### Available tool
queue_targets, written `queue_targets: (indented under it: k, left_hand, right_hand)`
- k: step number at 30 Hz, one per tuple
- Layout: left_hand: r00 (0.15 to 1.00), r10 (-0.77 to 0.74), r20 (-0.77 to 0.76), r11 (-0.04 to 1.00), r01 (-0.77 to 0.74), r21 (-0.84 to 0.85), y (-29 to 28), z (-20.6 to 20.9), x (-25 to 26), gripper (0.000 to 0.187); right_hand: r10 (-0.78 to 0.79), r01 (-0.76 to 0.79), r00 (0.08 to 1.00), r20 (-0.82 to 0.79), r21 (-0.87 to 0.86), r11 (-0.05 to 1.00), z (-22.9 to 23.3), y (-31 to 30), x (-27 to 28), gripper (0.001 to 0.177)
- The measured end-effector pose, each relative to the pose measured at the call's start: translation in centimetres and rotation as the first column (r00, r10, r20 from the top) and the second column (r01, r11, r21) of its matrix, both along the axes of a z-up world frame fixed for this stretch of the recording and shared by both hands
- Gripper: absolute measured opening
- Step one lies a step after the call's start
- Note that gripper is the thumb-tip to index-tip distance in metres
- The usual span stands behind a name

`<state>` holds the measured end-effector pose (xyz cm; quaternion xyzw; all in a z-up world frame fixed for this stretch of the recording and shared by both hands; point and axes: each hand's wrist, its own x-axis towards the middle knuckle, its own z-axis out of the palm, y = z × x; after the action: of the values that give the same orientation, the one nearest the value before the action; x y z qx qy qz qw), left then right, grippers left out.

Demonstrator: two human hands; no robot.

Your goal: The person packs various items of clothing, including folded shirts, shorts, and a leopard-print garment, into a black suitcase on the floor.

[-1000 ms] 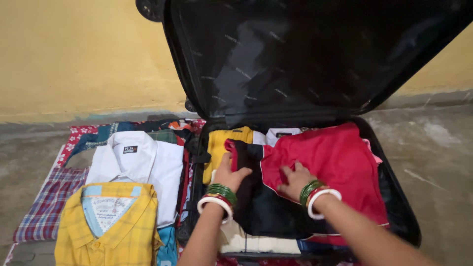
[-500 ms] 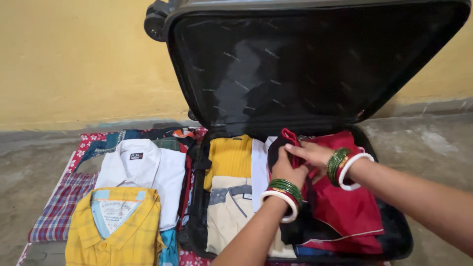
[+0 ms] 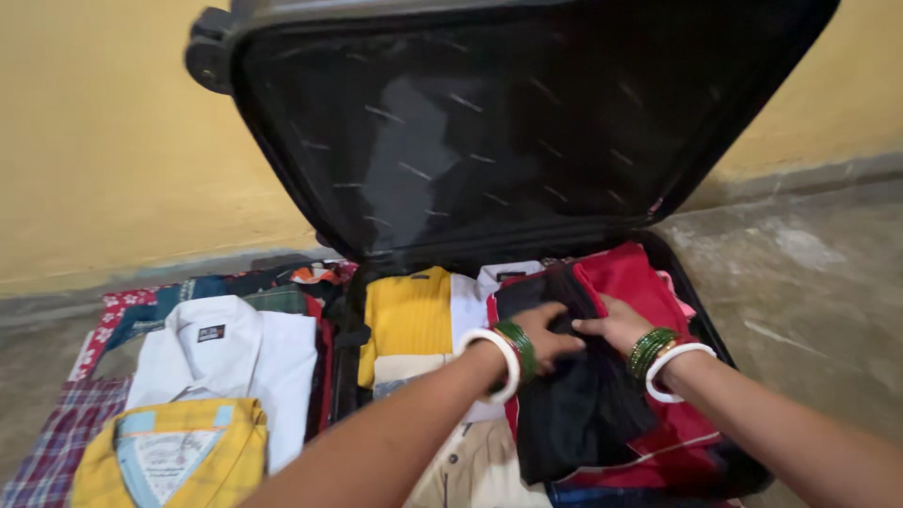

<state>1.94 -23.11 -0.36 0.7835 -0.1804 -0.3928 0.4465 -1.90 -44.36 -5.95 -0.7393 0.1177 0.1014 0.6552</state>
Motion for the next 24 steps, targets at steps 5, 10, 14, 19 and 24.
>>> queue_targets:
  k: [5,10,14,19,24]
  left_hand:
    - [0.884,-0.018,0.466,0.998,-0.011,0.058,3.6,-1.2,3.8,0.078]
    - [0.879,0.158,0.451,0.962,-0.240,0.131,4.6,-2.3,2.4,0.069]
    - [0.886,0.243,0.395,0.954,-0.293,0.069,3.8,-4.4,0.2,0.072]
    - [0.873,0.331,0.357,0.935,-0.355,0.004,2.6,-6.1,-0.5,0.071]
    - [0.802,0.472,0.365,0.874,-0.478,-0.080,1.0,-9.4,0.3,0.072]
  right_hand:
    - [-0.095,0.095,0.995,0.011,-0.173,0.980,-2.0,-1.8,-0.2,0.071]
    - [-0.142,0.154,0.988,0.062,-0.442,0.883,-1.9,-3.6,-0.8,0.080]
    - [-0.136,0.160,0.987,0.084,-0.512,0.844,-1.4,-4.4,-1.7,0.078]
    - [-0.099,0.193,0.974,0.206,-0.511,0.837,-0.8,-5.3,-2.4,0.065]
    - [-0.104,0.222,0.967,0.234,-0.562,0.797,0.5,-6.7,-3.2,0.066]
